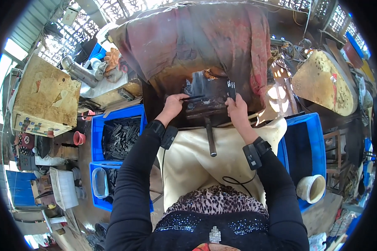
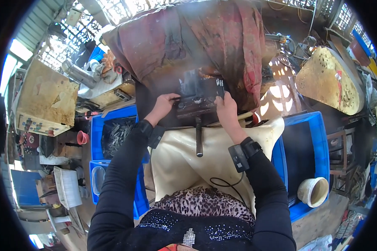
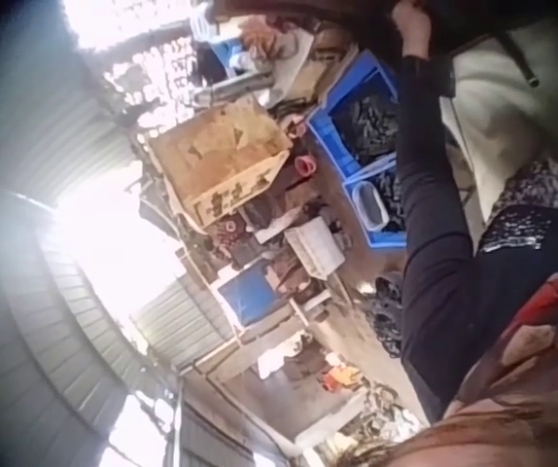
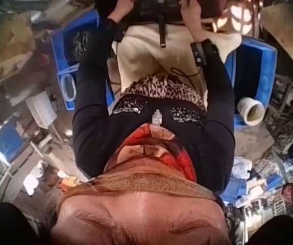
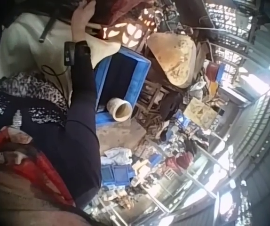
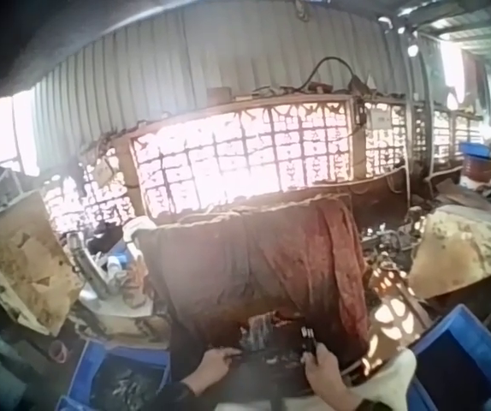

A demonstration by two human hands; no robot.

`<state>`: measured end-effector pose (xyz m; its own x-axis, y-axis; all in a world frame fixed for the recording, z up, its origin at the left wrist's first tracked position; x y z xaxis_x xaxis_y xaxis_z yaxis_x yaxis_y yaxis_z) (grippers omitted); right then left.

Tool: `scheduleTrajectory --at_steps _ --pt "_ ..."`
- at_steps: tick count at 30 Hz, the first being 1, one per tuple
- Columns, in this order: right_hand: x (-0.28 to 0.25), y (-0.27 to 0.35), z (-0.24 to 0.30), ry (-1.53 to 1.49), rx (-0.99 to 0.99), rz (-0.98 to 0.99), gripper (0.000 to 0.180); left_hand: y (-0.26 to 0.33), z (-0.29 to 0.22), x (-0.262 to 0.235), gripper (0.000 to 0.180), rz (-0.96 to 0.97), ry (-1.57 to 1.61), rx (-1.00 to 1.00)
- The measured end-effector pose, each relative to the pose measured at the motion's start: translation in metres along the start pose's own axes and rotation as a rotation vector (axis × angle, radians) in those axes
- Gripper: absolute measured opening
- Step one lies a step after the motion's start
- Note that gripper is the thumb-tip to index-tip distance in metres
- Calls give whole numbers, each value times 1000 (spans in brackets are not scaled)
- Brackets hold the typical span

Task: The person picks up a metal piece from a blue bin, holds it against a rotating grinding wheel while water sprays, and then places the piece into a bucket. This process is repeated with several more metal pieces.

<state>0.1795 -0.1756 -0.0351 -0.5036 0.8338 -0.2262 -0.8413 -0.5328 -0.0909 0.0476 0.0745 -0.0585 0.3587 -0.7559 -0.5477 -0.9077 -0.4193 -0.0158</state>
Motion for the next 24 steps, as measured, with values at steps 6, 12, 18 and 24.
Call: scheduleTrajectory --at_steps 6,12,18,24 --pt "-5 2 21 -285 188 115 11 0 -1 6 40 81 -215 166" --pt "-8 1 16 -302 203 175 13 -4 -12 3 43 113 -320 232" --pt "-6 2 19 -259 181 197 14 -3 -10 0 44 141 -208 221" --pt "-6 4 23 -190 160 202 14 -3 -11 0 47 149 -369 328"
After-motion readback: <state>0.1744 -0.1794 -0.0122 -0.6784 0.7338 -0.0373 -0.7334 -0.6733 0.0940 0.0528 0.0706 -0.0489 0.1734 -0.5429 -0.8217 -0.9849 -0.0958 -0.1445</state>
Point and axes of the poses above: each hand's wrist, its own y-axis away from the middle knuckle, its own x-axis out of the palm, z = x × y, the point moved 1 cm from there along -y, towards the middle knuckle, and after that the axes turned 1 degree about z, right-handed, at the moved point
